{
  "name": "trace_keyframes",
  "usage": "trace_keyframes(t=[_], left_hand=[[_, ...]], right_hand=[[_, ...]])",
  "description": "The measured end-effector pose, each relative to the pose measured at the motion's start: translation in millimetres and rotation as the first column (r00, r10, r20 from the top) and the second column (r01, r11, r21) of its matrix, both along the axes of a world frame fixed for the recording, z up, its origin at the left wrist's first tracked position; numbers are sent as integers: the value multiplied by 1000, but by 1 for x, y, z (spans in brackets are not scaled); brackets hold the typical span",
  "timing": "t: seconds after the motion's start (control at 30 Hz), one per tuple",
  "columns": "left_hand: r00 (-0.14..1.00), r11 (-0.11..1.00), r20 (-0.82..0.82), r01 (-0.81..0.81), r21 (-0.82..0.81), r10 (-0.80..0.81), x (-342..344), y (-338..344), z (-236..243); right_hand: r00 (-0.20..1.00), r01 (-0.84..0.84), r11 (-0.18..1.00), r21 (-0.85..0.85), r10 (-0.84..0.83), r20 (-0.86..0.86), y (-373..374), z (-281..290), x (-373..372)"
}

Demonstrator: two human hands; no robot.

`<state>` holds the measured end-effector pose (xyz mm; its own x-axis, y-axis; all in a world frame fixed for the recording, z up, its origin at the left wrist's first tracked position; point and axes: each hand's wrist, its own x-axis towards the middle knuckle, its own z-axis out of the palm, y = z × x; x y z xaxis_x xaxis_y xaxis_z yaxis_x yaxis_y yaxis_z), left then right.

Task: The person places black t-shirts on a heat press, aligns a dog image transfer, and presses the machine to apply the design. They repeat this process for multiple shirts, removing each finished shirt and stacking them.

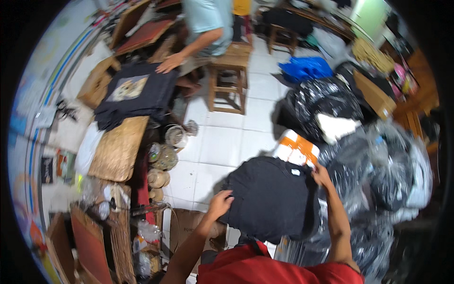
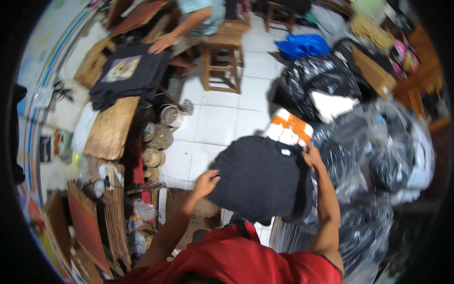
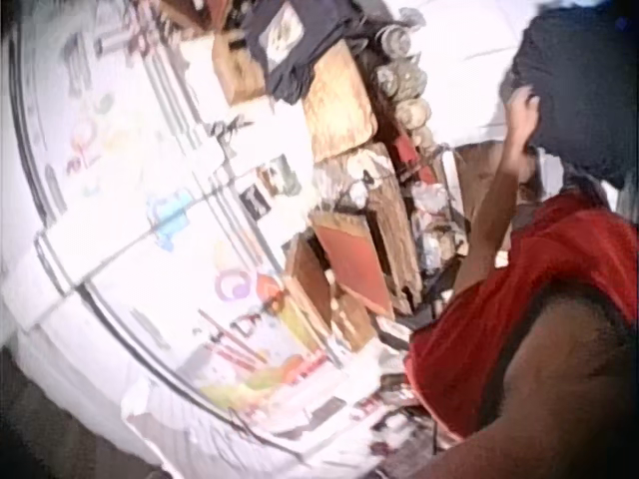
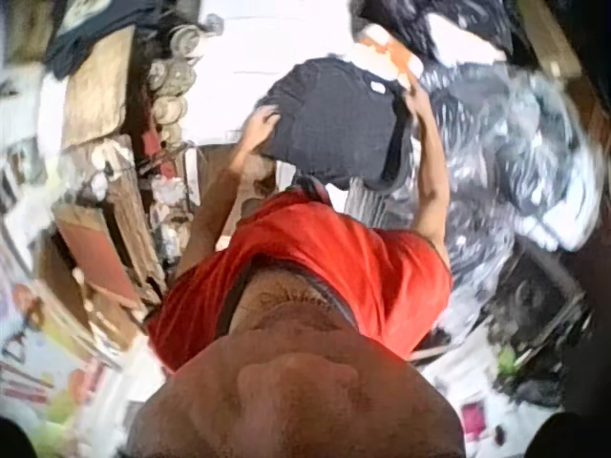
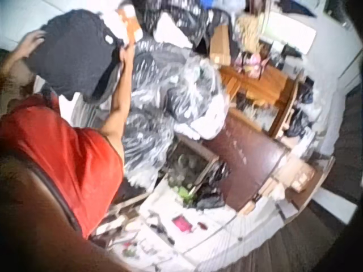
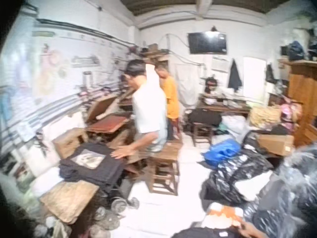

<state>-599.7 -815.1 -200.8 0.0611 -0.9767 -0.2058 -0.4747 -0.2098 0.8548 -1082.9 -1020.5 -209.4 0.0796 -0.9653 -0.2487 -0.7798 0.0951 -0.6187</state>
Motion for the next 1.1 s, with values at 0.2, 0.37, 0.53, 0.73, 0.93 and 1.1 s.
trace_keyframes(t=[0.2,0.37,0.53,0.73,0.93,1.1], left_hand=[[971,925,118,234,-299,-207,-63,-97,73],[770,775,346,612,-161,-536,-45,-70,83],[970,969,182,191,-159,-161,58,43,118],[853,862,290,-299,-408,433,171,268,233],[505,524,177,-715,-462,845,190,483,304],[362,357,101,-766,-534,927,205,615,329]], right_hand=[[822,-405,872,275,215,527,86,172,116],[577,-704,698,130,455,679,125,283,198],[534,-756,644,115,506,677,127,336,248],[84,-990,102,95,981,-177,151,317,360],[154,-814,-52,-579,941,-301,231,310,514],[159,-841,179,-511,984,83,350,297,640]])
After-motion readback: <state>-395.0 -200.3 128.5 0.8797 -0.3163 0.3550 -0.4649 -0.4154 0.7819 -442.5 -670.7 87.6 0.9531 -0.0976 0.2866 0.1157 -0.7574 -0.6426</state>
